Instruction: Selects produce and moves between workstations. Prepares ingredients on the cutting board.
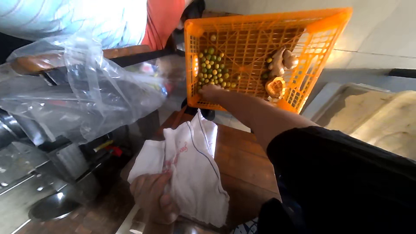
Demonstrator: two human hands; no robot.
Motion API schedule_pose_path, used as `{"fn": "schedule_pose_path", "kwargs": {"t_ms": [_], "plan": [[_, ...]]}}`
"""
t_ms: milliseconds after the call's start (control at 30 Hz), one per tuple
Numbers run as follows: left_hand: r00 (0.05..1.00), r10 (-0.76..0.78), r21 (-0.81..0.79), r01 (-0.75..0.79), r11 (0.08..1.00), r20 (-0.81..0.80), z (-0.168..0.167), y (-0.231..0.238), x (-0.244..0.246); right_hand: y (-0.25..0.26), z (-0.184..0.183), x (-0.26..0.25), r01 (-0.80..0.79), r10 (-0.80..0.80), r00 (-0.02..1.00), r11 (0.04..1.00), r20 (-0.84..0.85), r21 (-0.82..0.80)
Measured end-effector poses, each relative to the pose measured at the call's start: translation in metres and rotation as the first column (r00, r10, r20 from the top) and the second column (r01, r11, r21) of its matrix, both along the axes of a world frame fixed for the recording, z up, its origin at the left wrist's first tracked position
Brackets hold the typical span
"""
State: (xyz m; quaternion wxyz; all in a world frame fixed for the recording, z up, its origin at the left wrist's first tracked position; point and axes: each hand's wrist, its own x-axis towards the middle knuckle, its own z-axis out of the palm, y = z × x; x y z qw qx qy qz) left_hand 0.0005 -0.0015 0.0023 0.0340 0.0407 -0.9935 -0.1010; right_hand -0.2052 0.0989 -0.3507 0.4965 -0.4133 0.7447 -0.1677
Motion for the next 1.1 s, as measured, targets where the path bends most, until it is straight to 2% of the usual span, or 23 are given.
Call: {"fn": "schedule_pose_path", "kwargs": {"t_ms": [200, 233, 333, 400, 433, 467, 533, 600, 633, 667, 700, 800, 833, 867, 933, 967, 1033, 1067, 1100], "plan": [[1.0, -0.005, 0.013, 0.005, 1.0, 0.001, -0.001, -0.003, -0.001, 0.001, -0.002, 0.003, -0.137, 0.13, 0.984, 0.989, -0.123, -0.05], [1.0, -0.007, 0.013, 0.007, 1.0, -0.008, -0.002, -0.003, -0.001, 0.006, 0.001, 0.003, -0.094, 0.088, 0.99, 0.994, -0.109, -0.051], [1.0, -0.005, 0.011, 0.005, 1.0, -0.023, -0.003, -0.001, 0.0, 0.023, 0.015, 0.003, 0.182, -0.188, 0.981, 0.978, -0.051, -0.104], [0.999, 0.001, 0.009, -0.001, 1.0, -0.048, -0.004, -0.001, 0.001, 0.024, 0.045, 0.0, 0.309, -0.343, 0.938, 0.896, -0.052, -0.319], [0.998, 0.007, 0.017, -0.006, 1.0, -0.064, -0.004, -0.001, 0.001, 0.021, 0.065, 0.002, 0.343, -0.427, 0.902, 0.792, -0.057, -0.505], [0.998, 0.01, 0.02, -0.009, 1.0, -0.068, -0.005, -0.001, 0.002, 0.015, 0.091, 0.004, 0.332, -0.502, 0.863, 0.645, -0.054, -0.688], [0.998, 0.017, 0.03, -0.016, 0.999, -0.058, -0.006, 0.001, 0.002, -0.007, 0.152, 0.008, 0.206, -0.599, 0.801, 0.283, -0.005, -0.937], [0.999, 0.027, 0.032, -0.026, 0.999, -0.03, -0.002, 0.001, 0.003, -0.044, 0.218, 0.01, 0.047, -0.627, 0.778, -0.004, 0.039, -0.999], [0.999, 0.034, 0.034, -0.034, 0.999, -0.007, -0.001, 0.001, 0.003, -0.068, 0.249, 0.008, -0.007, -0.633, 0.773, -0.087, 0.05, -0.996], [0.999, 0.042, 0.041, -0.043, 0.998, 0.012, 0.0, 0.001, 0.004, -0.092, 0.275, 0.005, -0.031, -0.627, 0.778, -0.112, 0.047, -0.993], [0.999, 0.046, 0.049, -0.047, 0.998, 0.014, -0.003, -0.002, 0.009, -0.116, 0.294, 0.001, -0.022, -0.61, 0.792, -0.082, 0.032, -0.996], [0.996, 0.064, 0.022, -0.065, 0.998, 0.055, -0.019, -0.026, 0.044, -0.158, 0.315, -0.017, 0.016, -0.55, 0.824, 0.263, -0.136, -0.965], [0.996, 0.065, -0.002, -0.065, 0.998, 0.058, -0.02, -0.027, 0.045, -0.155, 0.314, -0.021, 0.052, -0.541, 0.833, 0.289, -0.119, -0.956], [0.996, 0.075, -0.012, -0.075, 0.997, 0.041, -0.017, -0.021, 0.039, -0.142, 0.309, -0.023, 0.091, -0.548, 0.833, 0.27, -0.075, -0.959], [0.997, 0.072, -0.006, -0.072, 0.997, 0.017, -0.013, -0.012, 0.029, -0.104, 0.281, -0.02, 0.195, -0.579, 0.813, 0.17, 0.062, -0.966], [0.999, 0.048, -0.002, -0.048, 0.999, 0.011, -0.008, -0.006, 0.021, -0.082, 0.257, -0.015, 0.261, -0.601, 0.787, 0.125, 0.137, -0.957], [1.0, 0.002, -0.002, -0.002, 1.0, 0.004, -0.001, 0.003, 0.004, -0.04, 0.19, -0.003, 0.388, -0.702, 0.675, 0.074, 0.228, -0.919], [1.0, -0.011, 0.002, 0.011, 1.0, 0.001, 0.0, 0.002, 0.001, -0.018, 0.154, 0.005, 0.476, -0.763, 0.605, 0.115, 0.229, -0.872], [1.0, -0.019, -0.001, 0.019, 1.0, -0.004, 0.0, 0.0, 0.0, 0.007, 0.12, 0.012, 0.588, -0.819, 0.54, 0.204, 0.192, -0.783]]}}
